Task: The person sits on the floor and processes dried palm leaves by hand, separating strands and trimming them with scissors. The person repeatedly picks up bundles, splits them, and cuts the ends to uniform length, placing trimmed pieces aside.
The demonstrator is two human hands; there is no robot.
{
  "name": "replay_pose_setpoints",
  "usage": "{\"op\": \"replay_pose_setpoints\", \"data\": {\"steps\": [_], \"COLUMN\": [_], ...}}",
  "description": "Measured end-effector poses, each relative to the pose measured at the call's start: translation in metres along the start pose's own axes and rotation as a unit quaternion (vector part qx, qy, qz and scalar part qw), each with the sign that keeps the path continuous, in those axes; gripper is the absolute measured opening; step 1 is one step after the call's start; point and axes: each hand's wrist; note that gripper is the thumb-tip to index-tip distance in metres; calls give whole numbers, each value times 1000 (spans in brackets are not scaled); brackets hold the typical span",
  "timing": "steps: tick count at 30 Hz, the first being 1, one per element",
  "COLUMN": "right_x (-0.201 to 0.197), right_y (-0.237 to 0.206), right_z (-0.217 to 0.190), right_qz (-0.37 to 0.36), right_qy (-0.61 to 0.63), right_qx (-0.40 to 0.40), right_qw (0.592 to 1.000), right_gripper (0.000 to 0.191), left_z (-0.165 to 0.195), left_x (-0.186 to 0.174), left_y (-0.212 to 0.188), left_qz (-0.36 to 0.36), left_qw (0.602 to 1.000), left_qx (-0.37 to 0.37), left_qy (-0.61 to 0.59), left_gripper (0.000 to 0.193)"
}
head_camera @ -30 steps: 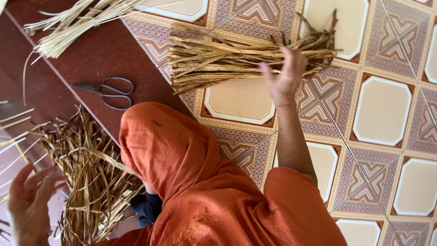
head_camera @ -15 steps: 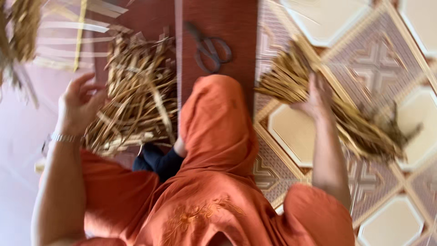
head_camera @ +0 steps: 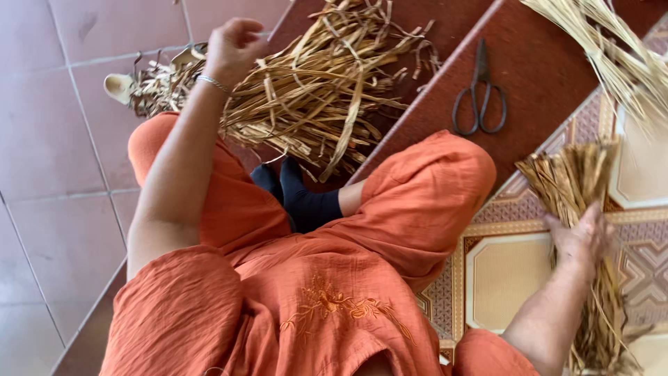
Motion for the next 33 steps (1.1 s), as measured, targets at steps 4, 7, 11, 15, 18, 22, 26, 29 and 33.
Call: {"op": "replay_pose_setpoints", "data": {"steps": [4,7,11,15,18,22,26,29,33], "right_x": [-46,-65,-73,-30,27,90,113,111,98], "right_y": [1,-6,-24,-47,-40,-36,-62,-71,-62], "right_z": [-55,-121,-236,-363,-441,-482,-481,-476,-481], "right_qz": [25,124,213,-4,-160,-163,55,-36,-15], "right_qy": [-38,36,181,351,198,170,-12,-99,-222], "right_qx": [-25,-123,-350,-408,-374,-209,-483,-483,-494], "right_qw": [999,984,894,843,892,949,874,869,841], "right_gripper": [124,84,34,22,13,27,14,10,9], "left_z": [-21,-21,-17,-27,-38,-45,-43,-39,-12], "left_x": [-10,-7,17,45,53,45,26,11,-10], "left_y": [-19,-31,-37,-45,-61,-72,-66,-73,-74], "left_qz": [16,-7,64,50,83,114,98,182,96], "left_qw": [961,913,911,906,894,910,949,960,962], "left_qx": [-87,-174,-124,-150,-103,-36,-128,-38,-7], "left_qy": [262,368,388,392,428,397,270,207,255], "left_gripper": [86,119,142,123,79,27,14,15,28]}}
Point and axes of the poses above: each hand's wrist, its own y-axis towards the middle knuckle, its own x-axis out of the palm, z = x × y, and after that the axes turned 6 degrees about -x, right-handed
